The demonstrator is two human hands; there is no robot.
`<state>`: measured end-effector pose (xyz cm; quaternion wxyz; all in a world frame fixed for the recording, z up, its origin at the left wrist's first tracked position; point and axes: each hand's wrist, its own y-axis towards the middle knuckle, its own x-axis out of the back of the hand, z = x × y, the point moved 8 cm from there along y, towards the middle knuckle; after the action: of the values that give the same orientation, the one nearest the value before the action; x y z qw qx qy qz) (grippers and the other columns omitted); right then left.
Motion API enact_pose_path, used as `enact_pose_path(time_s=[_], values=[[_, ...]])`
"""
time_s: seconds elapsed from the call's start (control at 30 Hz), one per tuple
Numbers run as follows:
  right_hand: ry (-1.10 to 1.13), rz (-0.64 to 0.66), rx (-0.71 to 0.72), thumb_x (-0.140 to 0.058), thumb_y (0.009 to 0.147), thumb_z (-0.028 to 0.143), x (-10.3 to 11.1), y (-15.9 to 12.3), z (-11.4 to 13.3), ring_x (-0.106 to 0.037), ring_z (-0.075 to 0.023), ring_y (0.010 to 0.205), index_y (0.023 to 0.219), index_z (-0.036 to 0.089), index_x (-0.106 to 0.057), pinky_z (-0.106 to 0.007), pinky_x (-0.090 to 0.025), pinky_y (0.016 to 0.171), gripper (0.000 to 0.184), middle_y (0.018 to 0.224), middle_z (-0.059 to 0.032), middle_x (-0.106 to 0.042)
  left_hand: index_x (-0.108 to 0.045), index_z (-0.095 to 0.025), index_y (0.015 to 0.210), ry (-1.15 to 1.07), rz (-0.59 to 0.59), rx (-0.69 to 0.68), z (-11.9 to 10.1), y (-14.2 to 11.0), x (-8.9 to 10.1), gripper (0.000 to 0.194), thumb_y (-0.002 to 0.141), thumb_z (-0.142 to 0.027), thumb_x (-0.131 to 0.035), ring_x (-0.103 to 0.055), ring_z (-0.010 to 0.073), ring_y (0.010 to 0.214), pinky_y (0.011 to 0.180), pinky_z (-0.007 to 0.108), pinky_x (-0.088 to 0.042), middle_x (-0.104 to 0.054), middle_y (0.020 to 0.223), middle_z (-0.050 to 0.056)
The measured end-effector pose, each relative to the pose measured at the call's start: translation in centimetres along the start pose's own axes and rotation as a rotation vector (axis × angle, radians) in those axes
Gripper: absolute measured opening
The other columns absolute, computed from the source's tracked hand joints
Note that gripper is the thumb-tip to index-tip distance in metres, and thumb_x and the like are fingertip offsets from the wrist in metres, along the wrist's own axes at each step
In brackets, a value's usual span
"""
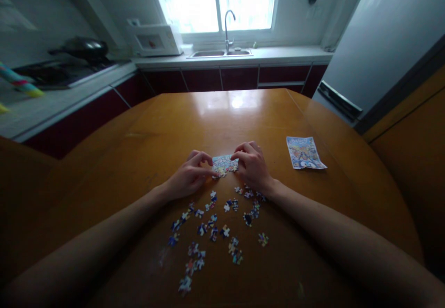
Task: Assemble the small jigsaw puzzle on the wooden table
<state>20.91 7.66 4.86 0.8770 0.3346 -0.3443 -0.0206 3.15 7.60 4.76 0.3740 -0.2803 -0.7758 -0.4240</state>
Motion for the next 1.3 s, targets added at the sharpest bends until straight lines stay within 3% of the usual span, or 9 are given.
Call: enact_pose_path(time_s=[0.17,0.53,0.83,1.3], values=[[-0.013,0.042,0.039,-0.054,0.082,0.002,-0.5,-0.1,0.2,-0.053,-0.0240,0.096,0.082,0.025,-0.077,-0.041,-0.044,0.085,0.032,0.093,-0.0063,-0.066,-0.077,-0.033,0.104,0.014,0.009,-0.004,0.2,-0.1,-0.2,0.042,0.085,-0.002,-0.057,-0.046,0.0228,0.105,0.093,0.042,-0.048,-0.057,0.110,0.006],[-0.081,0.346,0.194,-0.063,0.087,0.012,-3.0,-1.1,2.1,-0.048,-0.0256,0.110,0.090,0.032,-0.080,-0.042,-0.038,0.093,0.026,0.113,-0.0044,-0.066,-0.078,-0.034,0.105,-0.011,0.011,0.015,0.5,-0.2,-0.5,0.040,0.088,-0.005,-0.056,-0.046,0.0231,0.105,0.094,0.043,-0.048,-0.057,0.109,0.006],[-0.101,0.385,0.173,-0.064,0.086,0.010,-3.1,-0.9,2.1,-0.047,-0.0259,0.110,0.090,0.031,-0.080,-0.043,-0.037,0.094,0.027,0.112,-0.0043,-0.067,-0.074,-0.035,0.114,-0.016,0.032,-0.003,0.4,-0.2,-0.6,0.049,0.084,-0.002,-0.054,-0.046,0.0236,0.107,0.095,0.045,-0.048,-0.056,0.109,0.006],[-0.079,0.378,0.153,-0.064,0.086,0.011,-3.4,-1.0,1.6,-0.047,-0.0256,0.110,0.089,0.031,-0.080,-0.042,-0.036,0.094,0.026,0.111,-0.0041,-0.067,-0.075,-0.035,0.111,-0.018,0.032,0.008,0.7,-0.3,-0.9,0.048,0.085,-0.001,-0.054,-0.046,0.0233,0.107,0.096,0.044,-0.048,-0.056,0.111,0.006]])
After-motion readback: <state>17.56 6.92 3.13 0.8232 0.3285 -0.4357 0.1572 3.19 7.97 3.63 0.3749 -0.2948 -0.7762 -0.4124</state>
